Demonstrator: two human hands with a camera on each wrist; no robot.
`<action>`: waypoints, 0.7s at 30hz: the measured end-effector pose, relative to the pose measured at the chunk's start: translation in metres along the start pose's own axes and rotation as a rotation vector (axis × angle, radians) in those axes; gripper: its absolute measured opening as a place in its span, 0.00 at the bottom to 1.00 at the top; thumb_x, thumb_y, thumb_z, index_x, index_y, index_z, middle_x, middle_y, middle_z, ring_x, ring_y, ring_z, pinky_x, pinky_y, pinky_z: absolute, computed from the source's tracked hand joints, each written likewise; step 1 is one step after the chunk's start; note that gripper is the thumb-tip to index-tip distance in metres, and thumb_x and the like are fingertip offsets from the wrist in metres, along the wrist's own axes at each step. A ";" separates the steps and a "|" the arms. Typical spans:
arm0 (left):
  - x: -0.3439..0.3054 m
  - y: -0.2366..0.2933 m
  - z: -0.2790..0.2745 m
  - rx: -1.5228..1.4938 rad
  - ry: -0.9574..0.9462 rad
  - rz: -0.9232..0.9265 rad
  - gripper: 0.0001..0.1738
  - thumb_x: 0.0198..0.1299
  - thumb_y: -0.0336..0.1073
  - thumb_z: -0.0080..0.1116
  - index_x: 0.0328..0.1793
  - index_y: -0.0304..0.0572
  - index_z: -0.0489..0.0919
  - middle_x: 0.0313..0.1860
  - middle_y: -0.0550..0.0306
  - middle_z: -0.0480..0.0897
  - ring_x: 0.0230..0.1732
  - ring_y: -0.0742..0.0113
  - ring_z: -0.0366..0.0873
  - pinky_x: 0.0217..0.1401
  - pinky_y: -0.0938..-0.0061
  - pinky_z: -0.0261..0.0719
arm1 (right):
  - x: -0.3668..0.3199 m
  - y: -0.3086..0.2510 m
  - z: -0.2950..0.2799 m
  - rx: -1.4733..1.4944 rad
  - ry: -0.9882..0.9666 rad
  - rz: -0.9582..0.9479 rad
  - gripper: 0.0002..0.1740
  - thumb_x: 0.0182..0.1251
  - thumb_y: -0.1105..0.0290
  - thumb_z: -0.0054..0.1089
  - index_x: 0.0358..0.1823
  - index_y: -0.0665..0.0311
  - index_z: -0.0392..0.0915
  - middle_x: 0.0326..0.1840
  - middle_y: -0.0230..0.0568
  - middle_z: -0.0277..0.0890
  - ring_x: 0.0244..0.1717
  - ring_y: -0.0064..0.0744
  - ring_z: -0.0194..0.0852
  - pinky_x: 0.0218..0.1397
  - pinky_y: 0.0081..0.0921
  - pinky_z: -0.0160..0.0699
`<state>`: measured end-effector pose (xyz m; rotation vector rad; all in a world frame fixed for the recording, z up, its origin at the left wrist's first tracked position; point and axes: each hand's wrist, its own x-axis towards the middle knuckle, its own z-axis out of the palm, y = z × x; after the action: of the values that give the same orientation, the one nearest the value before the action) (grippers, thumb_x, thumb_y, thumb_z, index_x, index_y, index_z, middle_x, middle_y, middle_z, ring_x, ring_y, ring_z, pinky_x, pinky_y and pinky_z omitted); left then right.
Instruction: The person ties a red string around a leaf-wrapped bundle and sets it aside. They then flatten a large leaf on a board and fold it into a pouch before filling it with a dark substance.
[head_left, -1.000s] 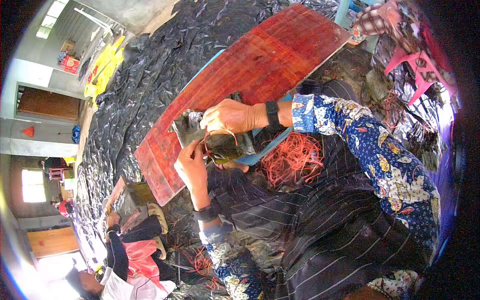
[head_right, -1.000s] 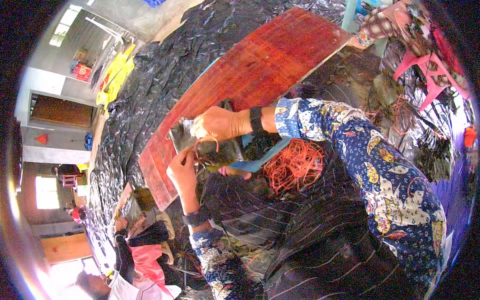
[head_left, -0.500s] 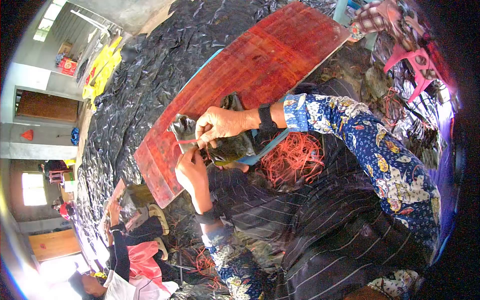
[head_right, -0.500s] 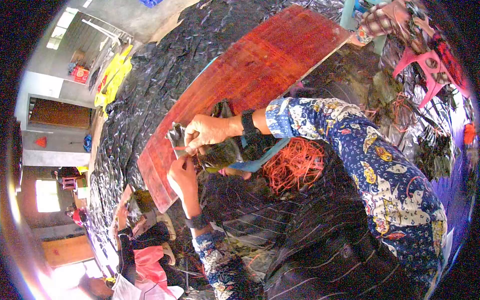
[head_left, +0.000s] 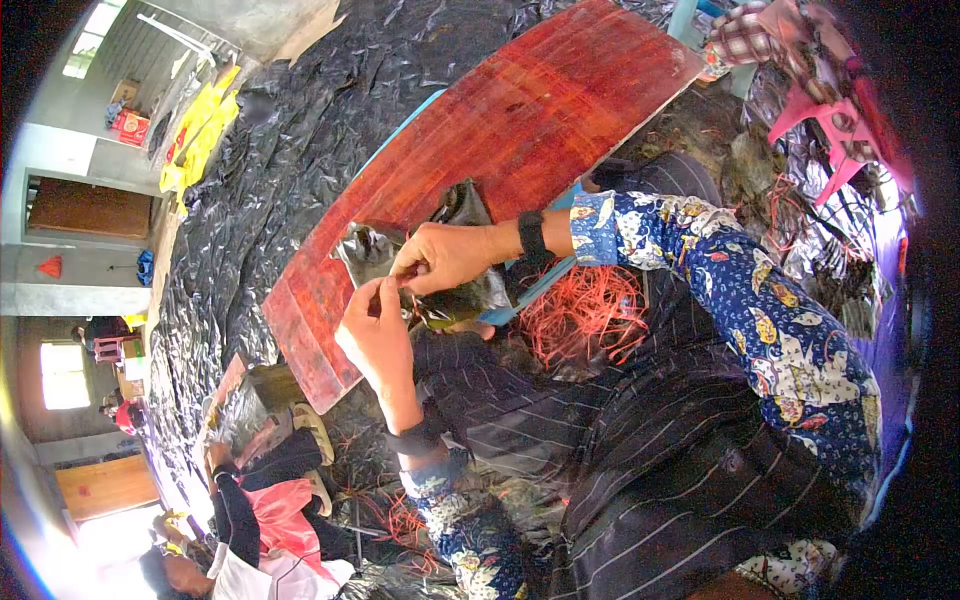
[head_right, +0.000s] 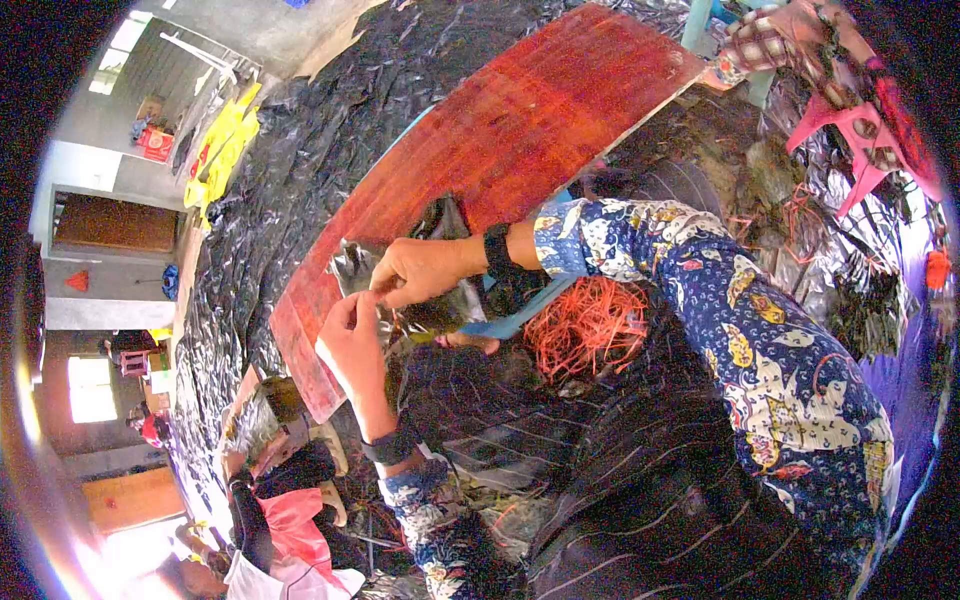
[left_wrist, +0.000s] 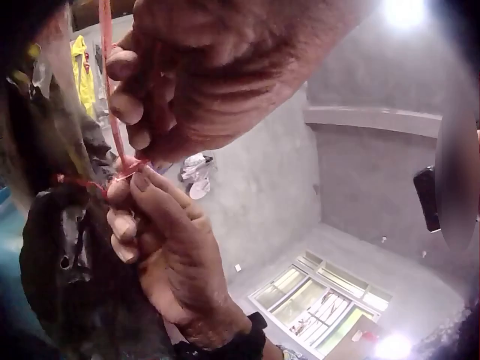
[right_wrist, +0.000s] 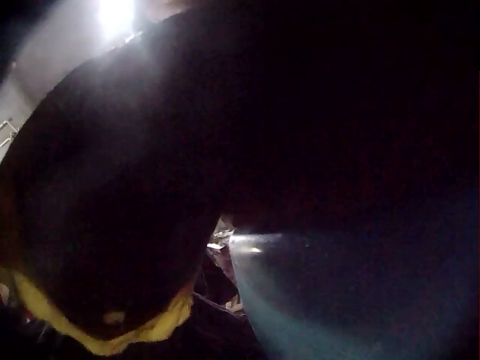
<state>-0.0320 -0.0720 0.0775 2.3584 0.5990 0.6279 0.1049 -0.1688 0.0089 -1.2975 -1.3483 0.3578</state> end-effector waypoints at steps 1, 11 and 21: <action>0.002 0.001 0.001 -0.002 -0.002 0.002 0.08 0.60 0.34 0.60 0.37 0.37 0.85 0.26 0.52 0.83 0.27 0.66 0.80 0.33 0.73 0.75 | 0.000 0.000 -0.002 -0.001 -0.048 0.028 0.09 0.61 0.69 0.60 0.36 0.67 0.83 0.24 0.32 0.79 0.22 0.16 0.70 0.24 0.20 0.70; -0.011 -0.017 -0.001 -0.460 -0.064 -0.152 0.18 0.66 0.30 0.51 0.60 0.31 0.74 0.36 0.60 0.80 0.28 0.77 0.76 0.27 0.82 0.69 | -0.001 -0.010 -0.011 0.433 -0.032 0.464 0.11 0.66 0.64 0.60 0.40 0.65 0.82 0.27 0.30 0.80 0.23 0.14 0.72 0.25 0.15 0.69; -0.005 -0.019 0.016 -0.624 -0.252 -0.337 0.17 0.62 0.30 0.61 0.57 0.33 0.79 0.29 0.68 0.77 0.22 0.85 0.65 0.24 0.88 0.60 | -0.002 -0.004 -0.018 0.637 -0.065 0.428 0.07 0.66 0.68 0.60 0.40 0.63 0.81 0.30 0.29 0.81 0.28 0.16 0.76 0.29 0.15 0.72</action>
<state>-0.0320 -0.0683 0.0524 1.6687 0.5667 0.2971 0.1175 -0.1798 0.0159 -1.0182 -0.8813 1.0406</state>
